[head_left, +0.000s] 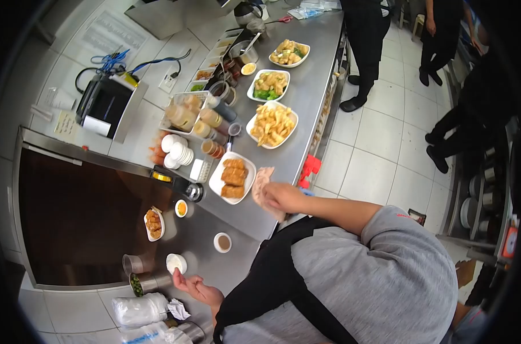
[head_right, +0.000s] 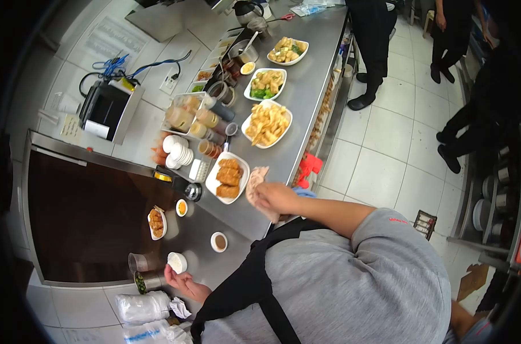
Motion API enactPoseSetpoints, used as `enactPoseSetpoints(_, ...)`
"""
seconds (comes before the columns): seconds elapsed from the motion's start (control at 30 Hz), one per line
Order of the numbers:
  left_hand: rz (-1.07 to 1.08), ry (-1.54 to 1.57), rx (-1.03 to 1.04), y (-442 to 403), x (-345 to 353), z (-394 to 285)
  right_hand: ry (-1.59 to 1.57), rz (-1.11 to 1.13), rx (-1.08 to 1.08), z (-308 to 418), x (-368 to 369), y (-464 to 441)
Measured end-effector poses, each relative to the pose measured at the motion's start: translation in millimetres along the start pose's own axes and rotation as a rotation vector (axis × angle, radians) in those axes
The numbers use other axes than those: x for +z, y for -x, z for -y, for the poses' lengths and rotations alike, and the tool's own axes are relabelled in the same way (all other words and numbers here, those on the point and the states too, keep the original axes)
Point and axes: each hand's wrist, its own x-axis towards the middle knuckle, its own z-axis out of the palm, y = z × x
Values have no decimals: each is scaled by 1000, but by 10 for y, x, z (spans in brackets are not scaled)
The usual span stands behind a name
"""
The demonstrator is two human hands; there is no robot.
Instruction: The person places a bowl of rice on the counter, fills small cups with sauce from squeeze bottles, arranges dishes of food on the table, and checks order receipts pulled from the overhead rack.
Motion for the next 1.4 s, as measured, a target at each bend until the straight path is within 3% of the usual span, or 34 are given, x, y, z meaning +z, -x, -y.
enactPoseSetpoints(0.03, -7, -10, -2, 110, 101, -95, -8, 7, -6, 20, -194, 27)
enactPoseSetpoints(0.13, 142, -87, -213, 506, 318, -198, -260, 98, 272, -161, -753, 165)
enactPoseSetpoints(0.17, 212, -95, -463, 630, 274, -147, -267, 31, 312, -365, -881, 234)
enactPoseSetpoints(0.23, 278, -120, -708, 764, 309, -175, -299, -113, 468, -862, -1110, 385)
enactPoseSetpoints(0.37, 212, -208, -931, 1177, 390, 54, -248, -455, 708, -2105, -1630, 503)
enactPoseSetpoints(0.4, 255, -206, -929, 1228, 387, 138, -162, -544, 709, -2465, -1698, 510)
enactPoseSetpoints(0.47, 357, -198, -917, 1295, 307, 284, -266, -589, 915, -3017, -1869, 427)
enactPoseSetpoints(0.57, 450, -203, -896, 1270, 191, 362, -493, -679, 1044, -3631, -1953, 260)
enactPoseSetpoints(0.63, 490, -218, -888, 1208, 105, 393, -805, -664, 1246, -3766, -2040, 135)
enactPoseSetpoints(0.9, 554, -258, -868, 1098, -59, 347, -1139, -592, 1301, -4189, -2118, -440)
enactPoseSetpoints(1.03, 551, -272, -824, 1301, -43, 240, -1040, -652, 1320, -4151, -2179, -442)
enactPoseSetpoints(1.17, 579, -657, -784, 1469, 288, -249, -1047, -544, 1294, -4325, -2273, -182)
enactPoseSetpoints(1.3, 790, -555, -442, 1228, 491, -792, -744, -465, 1250, -4544, -2509, -146)
enactPoseSetpoints(1.37, 668, -409, -766, 1402, 382, -699, -780, -335, 1171, -4947, -2709, 108)
enactPoseSetpoints(1.4, 606, -353, -878, 1439, 346, -693, -709, -395, 1252, -4611, -2847, 97)
